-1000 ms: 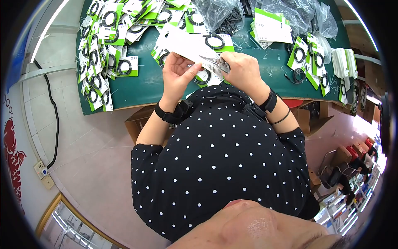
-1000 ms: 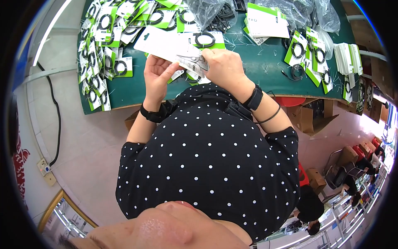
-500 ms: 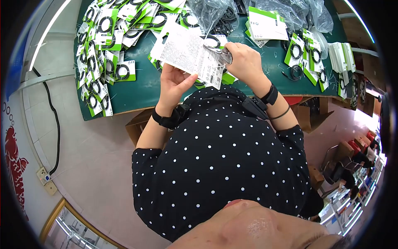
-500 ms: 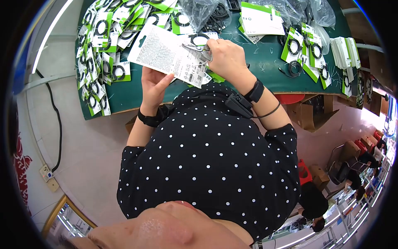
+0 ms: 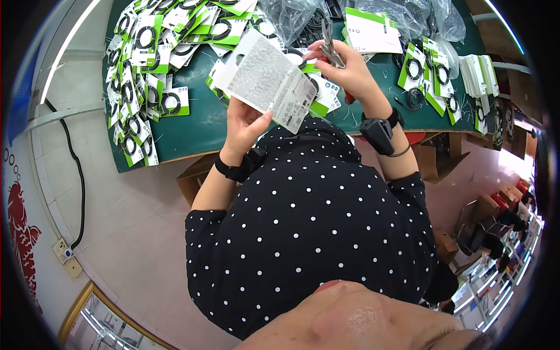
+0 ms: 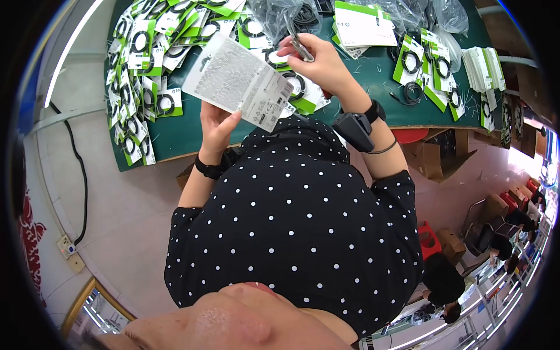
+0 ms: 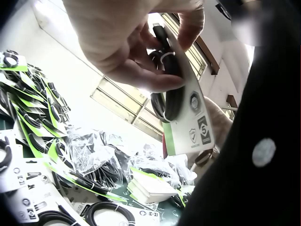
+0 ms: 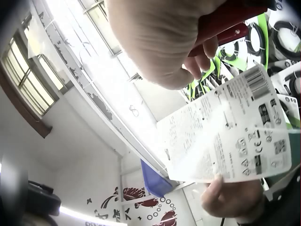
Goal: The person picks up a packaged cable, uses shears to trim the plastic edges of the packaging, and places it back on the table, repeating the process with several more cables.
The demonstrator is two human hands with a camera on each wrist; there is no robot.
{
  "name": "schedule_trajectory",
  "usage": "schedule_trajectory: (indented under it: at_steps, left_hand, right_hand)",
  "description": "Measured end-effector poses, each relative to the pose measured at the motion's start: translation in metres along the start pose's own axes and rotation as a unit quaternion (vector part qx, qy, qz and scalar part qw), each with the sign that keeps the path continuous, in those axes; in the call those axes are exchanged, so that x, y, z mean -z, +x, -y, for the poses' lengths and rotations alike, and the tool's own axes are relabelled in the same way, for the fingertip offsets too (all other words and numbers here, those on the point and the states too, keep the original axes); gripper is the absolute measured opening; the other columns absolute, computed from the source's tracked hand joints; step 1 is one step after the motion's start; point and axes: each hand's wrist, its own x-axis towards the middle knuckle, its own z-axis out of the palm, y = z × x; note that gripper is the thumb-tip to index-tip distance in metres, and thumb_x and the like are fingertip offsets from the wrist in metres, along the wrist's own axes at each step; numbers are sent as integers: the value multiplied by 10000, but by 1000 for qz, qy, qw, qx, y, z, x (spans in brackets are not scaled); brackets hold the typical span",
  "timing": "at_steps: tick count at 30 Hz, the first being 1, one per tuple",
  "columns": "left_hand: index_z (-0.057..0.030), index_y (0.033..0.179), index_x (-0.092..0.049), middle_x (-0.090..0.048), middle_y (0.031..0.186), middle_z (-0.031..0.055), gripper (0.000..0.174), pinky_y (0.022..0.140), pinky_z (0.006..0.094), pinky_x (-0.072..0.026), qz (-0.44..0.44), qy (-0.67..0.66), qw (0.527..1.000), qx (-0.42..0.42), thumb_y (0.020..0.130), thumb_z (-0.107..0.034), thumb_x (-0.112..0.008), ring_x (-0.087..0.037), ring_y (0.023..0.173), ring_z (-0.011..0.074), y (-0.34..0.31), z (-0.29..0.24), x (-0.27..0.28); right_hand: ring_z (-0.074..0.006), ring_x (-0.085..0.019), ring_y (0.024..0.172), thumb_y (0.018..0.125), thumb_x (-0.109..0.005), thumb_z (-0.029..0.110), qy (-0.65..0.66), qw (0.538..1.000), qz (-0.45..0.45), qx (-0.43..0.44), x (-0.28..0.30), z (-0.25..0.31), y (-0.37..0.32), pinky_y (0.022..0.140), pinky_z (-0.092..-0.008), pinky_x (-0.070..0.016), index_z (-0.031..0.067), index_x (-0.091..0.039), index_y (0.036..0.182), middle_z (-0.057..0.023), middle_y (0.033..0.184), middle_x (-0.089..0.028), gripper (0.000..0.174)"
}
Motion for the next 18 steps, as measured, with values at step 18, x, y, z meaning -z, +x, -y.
schedule_trajectory:
  at_steps: [18]
  left_hand:
    - [32, 1268, -345, -518, 1187, 162, 504, 764, 276, -558, -31, 146, 988, -29, 834, 28, -602, -594, 1032, 206, 10, 3, -25]
  right_hand:
    - [-38, -567, 692, 806, -717, 112, 9, 998, -68, 14, -48, -8, -13, 585, -187, -464, 26, -613, 1021, -3, 823, -634, 255]
